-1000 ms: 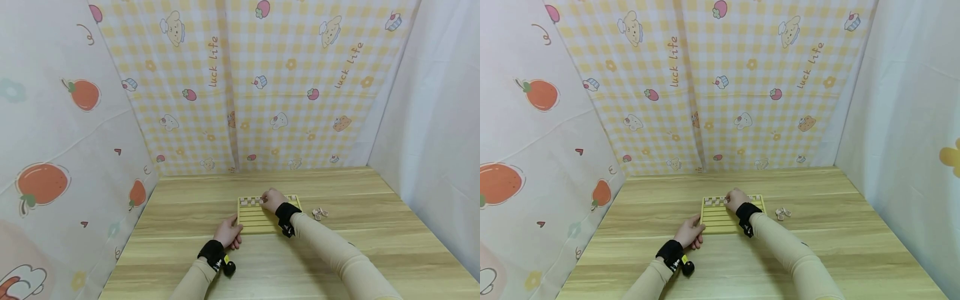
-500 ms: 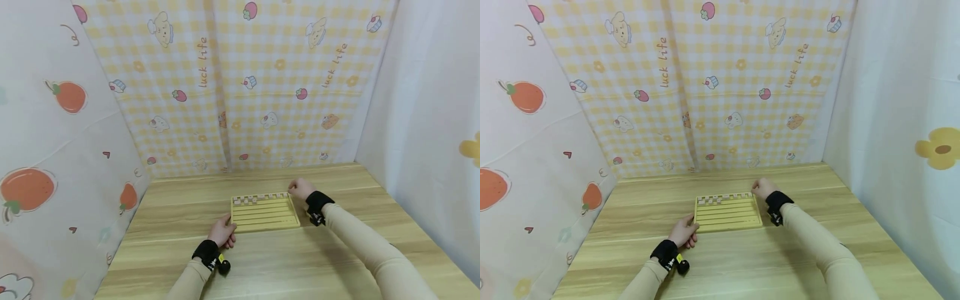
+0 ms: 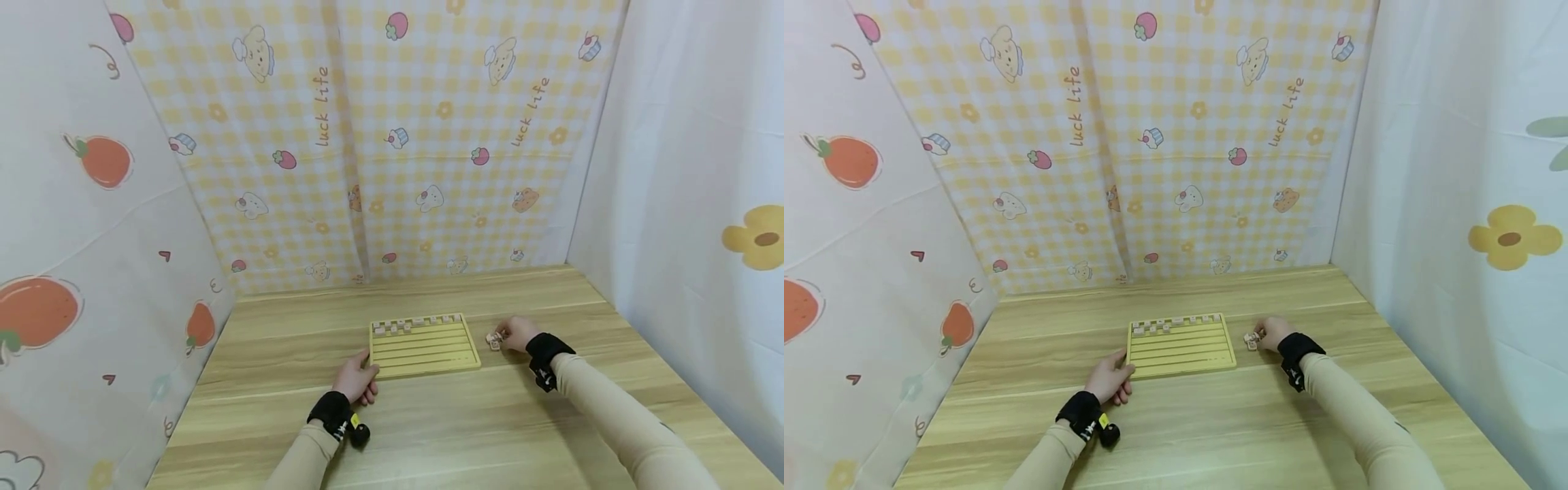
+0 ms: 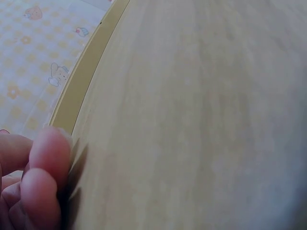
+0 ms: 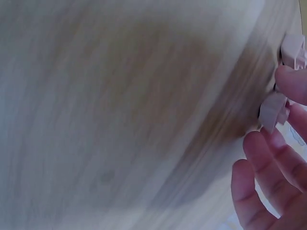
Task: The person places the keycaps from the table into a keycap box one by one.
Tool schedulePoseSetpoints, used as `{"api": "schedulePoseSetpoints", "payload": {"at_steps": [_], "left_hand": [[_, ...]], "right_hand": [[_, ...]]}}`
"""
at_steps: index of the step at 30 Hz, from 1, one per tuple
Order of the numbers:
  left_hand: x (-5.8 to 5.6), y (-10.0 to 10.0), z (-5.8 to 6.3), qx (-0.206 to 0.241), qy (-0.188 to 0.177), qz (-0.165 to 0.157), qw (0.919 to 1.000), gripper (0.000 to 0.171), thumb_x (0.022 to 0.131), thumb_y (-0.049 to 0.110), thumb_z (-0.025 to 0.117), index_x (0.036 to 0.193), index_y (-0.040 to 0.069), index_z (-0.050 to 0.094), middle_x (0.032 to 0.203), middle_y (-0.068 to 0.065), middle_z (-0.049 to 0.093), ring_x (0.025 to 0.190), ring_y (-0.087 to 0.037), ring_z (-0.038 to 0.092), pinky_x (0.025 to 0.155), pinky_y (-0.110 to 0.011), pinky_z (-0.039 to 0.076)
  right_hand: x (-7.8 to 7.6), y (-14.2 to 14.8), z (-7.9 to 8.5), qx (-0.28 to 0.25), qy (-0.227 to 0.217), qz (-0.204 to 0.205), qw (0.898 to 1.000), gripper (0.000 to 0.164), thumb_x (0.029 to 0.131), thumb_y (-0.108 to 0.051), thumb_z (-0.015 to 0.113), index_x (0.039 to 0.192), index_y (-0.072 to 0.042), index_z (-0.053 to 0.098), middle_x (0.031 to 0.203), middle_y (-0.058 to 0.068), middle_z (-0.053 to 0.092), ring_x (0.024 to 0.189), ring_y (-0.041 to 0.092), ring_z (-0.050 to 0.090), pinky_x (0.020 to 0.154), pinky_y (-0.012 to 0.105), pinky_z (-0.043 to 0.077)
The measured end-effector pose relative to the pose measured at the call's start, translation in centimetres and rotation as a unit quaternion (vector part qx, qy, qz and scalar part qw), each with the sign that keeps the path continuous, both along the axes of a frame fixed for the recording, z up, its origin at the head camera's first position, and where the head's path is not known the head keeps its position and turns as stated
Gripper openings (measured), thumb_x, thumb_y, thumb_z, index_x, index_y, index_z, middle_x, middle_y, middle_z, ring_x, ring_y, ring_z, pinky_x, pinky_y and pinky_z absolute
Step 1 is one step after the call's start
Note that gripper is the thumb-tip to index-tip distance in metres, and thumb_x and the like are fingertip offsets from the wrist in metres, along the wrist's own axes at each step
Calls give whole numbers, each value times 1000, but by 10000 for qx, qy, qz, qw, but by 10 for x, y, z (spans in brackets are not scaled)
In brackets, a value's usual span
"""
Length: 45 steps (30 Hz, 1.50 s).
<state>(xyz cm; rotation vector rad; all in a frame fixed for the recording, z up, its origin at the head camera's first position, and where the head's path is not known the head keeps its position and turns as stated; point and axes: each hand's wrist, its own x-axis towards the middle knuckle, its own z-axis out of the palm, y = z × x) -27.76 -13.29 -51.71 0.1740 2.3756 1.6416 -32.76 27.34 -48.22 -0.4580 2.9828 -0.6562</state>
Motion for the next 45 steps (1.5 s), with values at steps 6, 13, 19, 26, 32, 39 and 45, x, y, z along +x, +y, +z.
{"api": "schedulePoseSetpoints", "payload": {"at_steps": [6,13,19,26,32,39,45], "left_hand": [[2,1,-2,61,-41,-15,10000,62,100,13,52,152,-4,21,56,-6,60,40,-12,55,37,-26,47],[1,0,-1,75,-63,23,9999,63,100,14,52,152,-4,21,56,-6,60,40,-12,55,36,-25,46],[-1,0,0,48,-54,56,10000,63,100,15,52,152,-3,21,56,-4,60,40,-12,55,37,-26,47],[0,-2,0,77,-29,80,9999,63,100,14,53,152,-4,22,56,-5,60,40,-13,55,37,-27,47],[-1,0,-2,76,-6,40,10000,62,100,15,53,151,-3,23,56,-5,60,40,-13,55,37,-28,48],[-3,1,-4,67,-31,53,10000,63,99,14,53,151,-3,24,55,-5,60,39,-12,55,37,-28,48],[-3,0,-4,44,15,53,10000,62,99,14,53,152,-3,24,55,-4,60,39,-12,55,36,-28,48]], "right_hand": [[4,-9,-6,-135,330,-142,9993,16,71,4,71,86,3,70,73,5,63,67,18,54,64,33,47],[2,-11,-6,-132,294,-270,9991,15,74,2,66,88,1,71,77,6,64,70,20,55,66,36,48],[-4,-9,8,-1397,-134,-466,9890,22,86,-1,61,104,11,66,93,18,65,77,23,60,67,35,50],[-18,-12,17,-5810,-2315,-643,7776,57,98,5,47,146,15,18,108,14,62,93,15,67,86,26,53],[-14,-28,26,-6796,-2891,-698,6706,60,100,9,33,152,6,2,115,14,58,104,15,63,102,26,41],[-14,-48,34,-7119,-3025,-823,6285,51,105,0,24,152,3,8,150,30,25,134,29,40,112,32,28],[-16,-64,35,-6867,-3189,-328,6524,51,106,0,23,153,2,4,157,26,1,125,21,50,111,29,28]]}}
